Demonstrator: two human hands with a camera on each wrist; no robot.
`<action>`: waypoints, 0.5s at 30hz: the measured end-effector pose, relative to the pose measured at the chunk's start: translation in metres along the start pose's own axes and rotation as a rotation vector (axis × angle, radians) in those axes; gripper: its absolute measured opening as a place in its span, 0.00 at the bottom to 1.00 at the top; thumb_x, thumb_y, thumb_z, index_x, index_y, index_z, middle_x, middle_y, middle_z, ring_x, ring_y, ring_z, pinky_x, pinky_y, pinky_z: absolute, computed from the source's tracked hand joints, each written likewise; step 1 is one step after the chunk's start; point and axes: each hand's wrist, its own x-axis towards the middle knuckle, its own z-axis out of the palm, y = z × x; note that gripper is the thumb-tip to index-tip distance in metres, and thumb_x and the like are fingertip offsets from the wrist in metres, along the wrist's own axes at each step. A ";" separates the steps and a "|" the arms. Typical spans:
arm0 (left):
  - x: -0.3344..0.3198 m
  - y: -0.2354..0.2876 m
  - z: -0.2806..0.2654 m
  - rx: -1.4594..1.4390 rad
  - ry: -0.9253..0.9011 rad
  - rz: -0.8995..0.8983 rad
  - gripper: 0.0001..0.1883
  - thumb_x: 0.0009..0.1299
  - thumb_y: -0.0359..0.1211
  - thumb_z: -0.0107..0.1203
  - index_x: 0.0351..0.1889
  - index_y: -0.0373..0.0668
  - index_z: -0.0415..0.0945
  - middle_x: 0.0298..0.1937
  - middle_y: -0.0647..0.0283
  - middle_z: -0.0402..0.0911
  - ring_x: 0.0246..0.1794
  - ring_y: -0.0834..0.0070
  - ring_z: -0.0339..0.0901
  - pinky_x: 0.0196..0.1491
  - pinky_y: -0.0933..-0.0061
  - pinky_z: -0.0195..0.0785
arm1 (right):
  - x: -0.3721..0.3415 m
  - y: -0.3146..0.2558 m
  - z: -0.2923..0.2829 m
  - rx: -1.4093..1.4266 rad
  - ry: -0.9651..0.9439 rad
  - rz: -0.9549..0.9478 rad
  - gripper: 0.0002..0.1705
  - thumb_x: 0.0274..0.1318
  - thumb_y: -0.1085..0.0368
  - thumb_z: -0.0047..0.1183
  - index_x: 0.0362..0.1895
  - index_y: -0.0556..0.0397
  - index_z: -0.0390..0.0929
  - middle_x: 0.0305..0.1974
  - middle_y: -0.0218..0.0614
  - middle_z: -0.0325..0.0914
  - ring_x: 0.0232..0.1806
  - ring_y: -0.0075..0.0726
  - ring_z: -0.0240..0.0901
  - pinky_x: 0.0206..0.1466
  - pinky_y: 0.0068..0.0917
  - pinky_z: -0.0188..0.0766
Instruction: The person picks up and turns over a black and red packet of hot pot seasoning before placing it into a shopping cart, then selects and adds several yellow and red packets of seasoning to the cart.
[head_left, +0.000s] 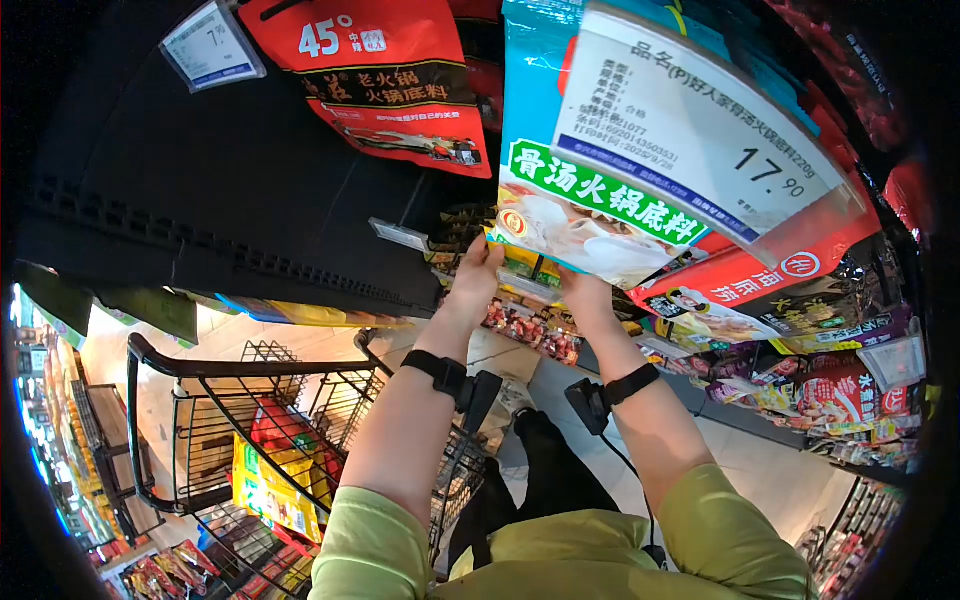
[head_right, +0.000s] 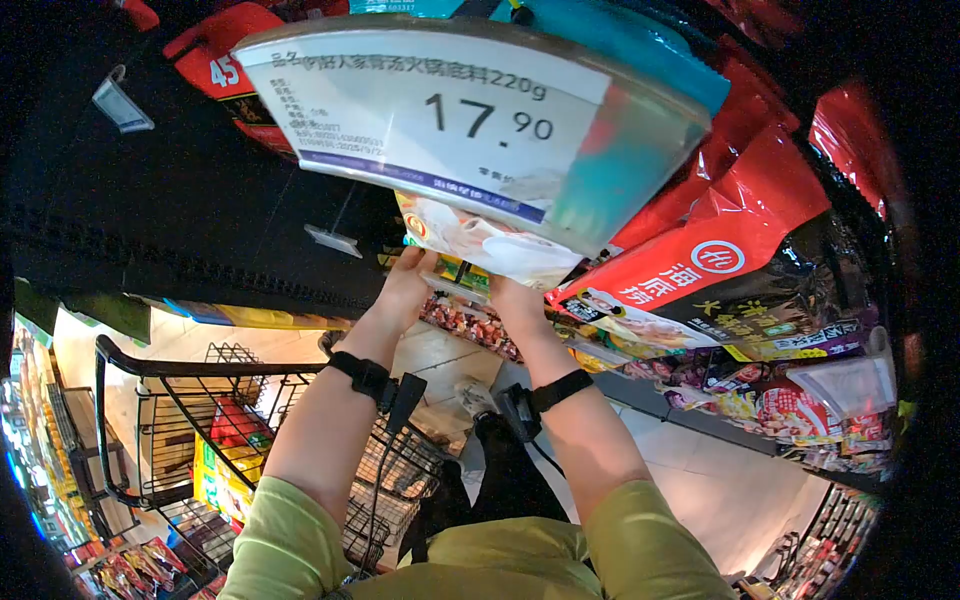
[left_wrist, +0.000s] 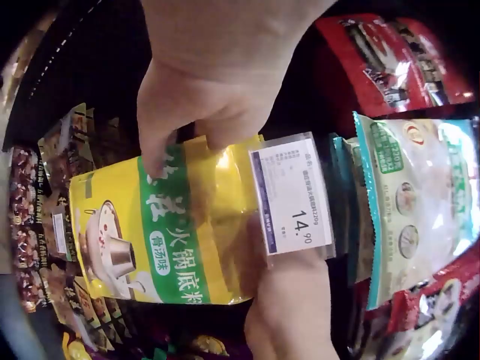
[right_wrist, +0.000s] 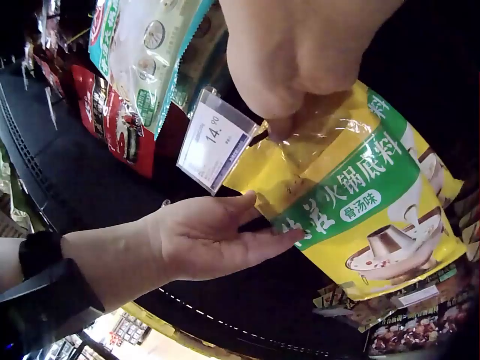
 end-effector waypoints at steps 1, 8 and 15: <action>0.000 -0.001 0.000 -0.004 0.002 -0.001 0.23 0.75 0.34 0.44 0.67 0.44 0.57 0.53 0.66 0.72 0.47 0.83 0.67 0.50 0.77 0.61 | -0.002 0.001 0.000 -0.001 -0.003 -0.002 0.12 0.54 0.63 0.52 0.43 0.50 0.77 0.39 0.46 0.78 0.43 0.58 0.72 0.46 0.45 0.68; -0.026 0.001 -0.027 0.160 0.095 -0.040 0.27 0.74 0.38 0.45 0.69 0.47 0.53 0.54 0.66 0.72 0.51 0.77 0.68 0.51 0.76 0.61 | -0.007 -0.016 -0.015 0.144 -0.165 0.397 0.12 0.57 0.61 0.51 0.43 0.52 0.77 0.38 0.52 0.77 0.43 0.59 0.73 0.48 0.46 0.68; -0.171 0.038 -0.058 0.503 -0.005 0.253 0.15 0.69 0.30 0.51 0.53 0.38 0.72 0.42 0.63 0.78 0.41 0.78 0.75 0.45 0.75 0.69 | -0.021 -0.035 -0.041 -0.117 0.049 -0.154 0.29 0.39 0.73 0.54 0.51 0.64 0.66 0.50 0.60 0.68 0.55 0.66 0.61 0.60 0.53 0.56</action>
